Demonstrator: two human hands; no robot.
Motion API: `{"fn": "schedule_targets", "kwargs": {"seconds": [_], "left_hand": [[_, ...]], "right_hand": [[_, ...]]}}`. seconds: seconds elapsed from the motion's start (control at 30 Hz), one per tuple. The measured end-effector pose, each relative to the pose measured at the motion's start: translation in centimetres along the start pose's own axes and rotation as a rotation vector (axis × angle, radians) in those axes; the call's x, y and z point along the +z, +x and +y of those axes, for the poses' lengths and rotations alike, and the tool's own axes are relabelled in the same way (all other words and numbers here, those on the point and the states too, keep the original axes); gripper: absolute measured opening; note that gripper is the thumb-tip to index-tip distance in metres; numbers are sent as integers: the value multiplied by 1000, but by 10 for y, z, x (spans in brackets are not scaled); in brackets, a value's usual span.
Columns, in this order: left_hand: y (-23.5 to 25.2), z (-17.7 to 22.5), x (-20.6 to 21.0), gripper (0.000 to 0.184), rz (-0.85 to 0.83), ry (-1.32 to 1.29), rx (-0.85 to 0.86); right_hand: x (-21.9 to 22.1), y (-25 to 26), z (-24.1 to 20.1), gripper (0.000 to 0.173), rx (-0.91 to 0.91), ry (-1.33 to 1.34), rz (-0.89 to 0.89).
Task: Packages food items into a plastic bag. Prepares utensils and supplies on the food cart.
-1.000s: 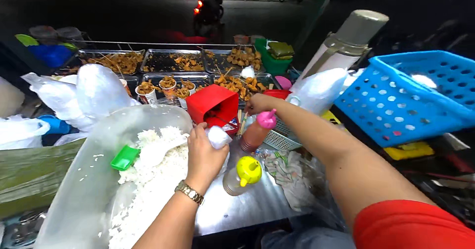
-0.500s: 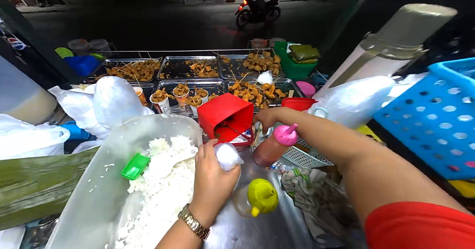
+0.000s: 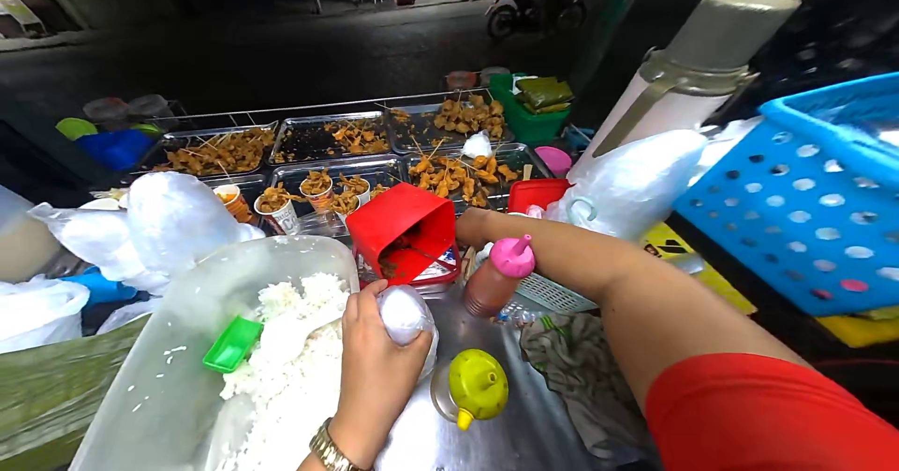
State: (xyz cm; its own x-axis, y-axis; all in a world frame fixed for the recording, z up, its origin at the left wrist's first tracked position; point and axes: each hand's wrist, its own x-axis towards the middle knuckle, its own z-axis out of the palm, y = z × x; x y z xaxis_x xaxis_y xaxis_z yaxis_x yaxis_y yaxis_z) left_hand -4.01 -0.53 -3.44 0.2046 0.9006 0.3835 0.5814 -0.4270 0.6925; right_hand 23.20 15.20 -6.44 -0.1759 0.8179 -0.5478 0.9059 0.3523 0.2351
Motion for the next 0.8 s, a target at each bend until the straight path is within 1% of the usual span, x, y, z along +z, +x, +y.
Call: {"fn": "schedule_targets", "kwargs": {"seconds": [0.1, 0.27, 0.37, 0.43, 0.67, 0.8], "left_hand": [[1, 0, 0, 72, -2, 1, -14], [2, 3, -2, 73, -29, -13, -49], [3, 4, -3, 73, -38, -15, -60], [3, 3, -2, 73, -41, -15, -59], [6, 4, 2, 73, -35, -15, -43], [8, 5, -3, 74, -89, -33, -33]], "right_hand": [[1, 2, 4, 22, -9, 34, -2], [-2, -7, -7, 25, 80, 128, 5], [2, 2, 0, 24, 27, 50, 8], [-1, 1, 6, 24, 18, 65, 1], [-8, -11, 23, 27, 43, 115, 85], [-14, -26, 24, 29, 90, 227, 155]]}}
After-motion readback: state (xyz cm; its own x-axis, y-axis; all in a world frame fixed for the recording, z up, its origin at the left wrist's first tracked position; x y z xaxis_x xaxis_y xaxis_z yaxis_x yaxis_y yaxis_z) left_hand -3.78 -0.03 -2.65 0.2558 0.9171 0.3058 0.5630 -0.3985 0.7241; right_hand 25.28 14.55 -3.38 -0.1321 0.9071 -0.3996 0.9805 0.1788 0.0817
